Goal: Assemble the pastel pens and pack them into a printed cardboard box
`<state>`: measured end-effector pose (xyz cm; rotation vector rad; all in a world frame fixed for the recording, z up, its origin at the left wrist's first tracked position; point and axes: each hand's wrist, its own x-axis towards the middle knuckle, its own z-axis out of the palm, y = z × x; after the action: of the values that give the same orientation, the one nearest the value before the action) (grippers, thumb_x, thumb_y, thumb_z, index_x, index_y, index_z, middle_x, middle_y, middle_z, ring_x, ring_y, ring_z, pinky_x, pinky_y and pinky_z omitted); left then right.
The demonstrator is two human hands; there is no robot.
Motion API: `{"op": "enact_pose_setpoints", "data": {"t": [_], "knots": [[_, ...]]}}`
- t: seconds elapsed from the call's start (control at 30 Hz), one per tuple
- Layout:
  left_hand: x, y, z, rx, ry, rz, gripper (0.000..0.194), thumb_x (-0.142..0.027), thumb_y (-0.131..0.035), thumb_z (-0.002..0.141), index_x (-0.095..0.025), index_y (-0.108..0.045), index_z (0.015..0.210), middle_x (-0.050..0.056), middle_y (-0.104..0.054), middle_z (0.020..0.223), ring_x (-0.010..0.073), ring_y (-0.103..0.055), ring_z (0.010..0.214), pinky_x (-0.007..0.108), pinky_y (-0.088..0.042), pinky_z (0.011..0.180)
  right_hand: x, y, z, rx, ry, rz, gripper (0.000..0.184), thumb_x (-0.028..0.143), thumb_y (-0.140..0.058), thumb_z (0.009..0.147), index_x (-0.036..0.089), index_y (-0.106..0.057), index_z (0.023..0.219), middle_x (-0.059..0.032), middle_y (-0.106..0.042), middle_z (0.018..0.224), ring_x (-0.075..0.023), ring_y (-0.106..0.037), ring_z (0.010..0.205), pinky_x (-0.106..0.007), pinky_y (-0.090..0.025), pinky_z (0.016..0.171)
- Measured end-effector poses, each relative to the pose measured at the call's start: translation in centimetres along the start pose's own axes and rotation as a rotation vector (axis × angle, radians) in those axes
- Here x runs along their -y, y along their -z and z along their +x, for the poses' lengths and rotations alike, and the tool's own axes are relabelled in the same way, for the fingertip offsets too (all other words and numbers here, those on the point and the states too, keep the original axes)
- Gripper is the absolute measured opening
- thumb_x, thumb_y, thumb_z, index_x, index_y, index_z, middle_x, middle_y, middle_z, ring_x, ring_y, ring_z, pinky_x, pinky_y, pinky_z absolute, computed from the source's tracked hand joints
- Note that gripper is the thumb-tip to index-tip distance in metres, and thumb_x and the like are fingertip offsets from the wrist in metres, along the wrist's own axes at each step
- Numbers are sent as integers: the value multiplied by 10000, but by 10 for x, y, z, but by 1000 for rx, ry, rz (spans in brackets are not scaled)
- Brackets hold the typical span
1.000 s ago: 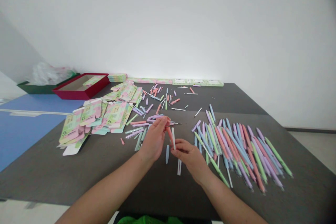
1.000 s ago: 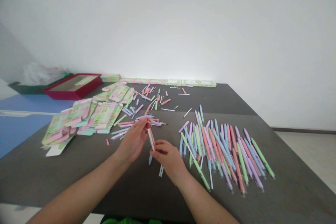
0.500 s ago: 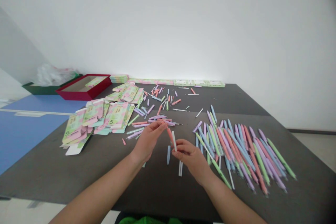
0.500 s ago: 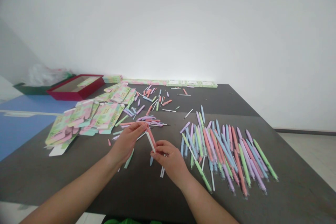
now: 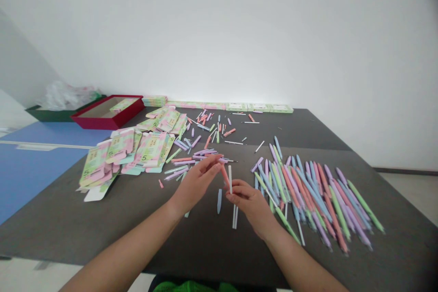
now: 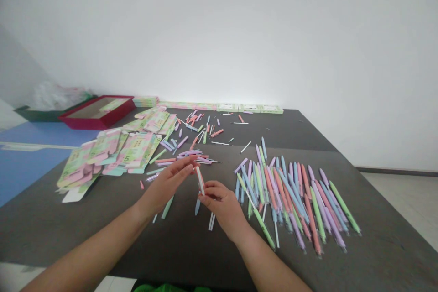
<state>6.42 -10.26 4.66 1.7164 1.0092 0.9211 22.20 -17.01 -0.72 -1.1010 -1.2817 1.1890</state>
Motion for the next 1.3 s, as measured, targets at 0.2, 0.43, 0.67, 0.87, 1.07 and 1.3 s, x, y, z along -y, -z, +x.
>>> {"op": "enact_pose_setpoints", "data": {"t": [0.2,0.43,0.67,0.87,1.07,1.3], "knots": [[-7,-8,-14,-172,-170,248,201,-311,-479,872,-195,-632,928,44,-648,942,165,-570,859,282,-436,775,-5,0,1,-40,3,32,97,307,-663,759,228,-718,770,-29,-608,965,-184,-563,908,-284,-420,793],[-12,-20,-18,82,-168,392,244,-317,-495,845,-190,-643,699,26,-619,760,165,-548,761,265,-407,718,-2,-2,1,-19,22,39,126,328,-652,761,242,-719,825,-26,-621,998,-199,-558,949,-300,-417,838],[-21,6,-6,4,-40,265,329,-402,-425,872,-192,-658,772,2,-627,700,164,-553,685,246,-382,640,-1,0,1,-106,-13,136,151,343,-601,788,216,-683,779,-23,-614,947,-179,-544,889,-279,-414,771],[-14,29,4,48,-179,457,305,-373,-420,876,-206,-671,834,16,-615,716,173,-549,704,244,-378,676,-2,3,3,-126,-36,196,106,298,-621,770,208,-676,782,-15,-602,927,-154,-523,822,-264,-404,710],[3,30,4,53,-141,478,316,-385,-398,883,-202,-655,873,28,-641,787,192,-571,779,262,-387,730,-12,6,9,-249,-134,206,183,350,-665,720,195,-697,812,3,-613,735,-141,-515,703,-272,-404,660],[10,-3,-29,-41,14,369,289,-358,-325,912,-193,-556,967,39,-621,796,189,-571,748,291,-412,715,-16,21,18,-410,-133,245,219,378,-701,681,197,-703,803,-2,-639,761,-125,-536,677,-274,-424,670]]}}
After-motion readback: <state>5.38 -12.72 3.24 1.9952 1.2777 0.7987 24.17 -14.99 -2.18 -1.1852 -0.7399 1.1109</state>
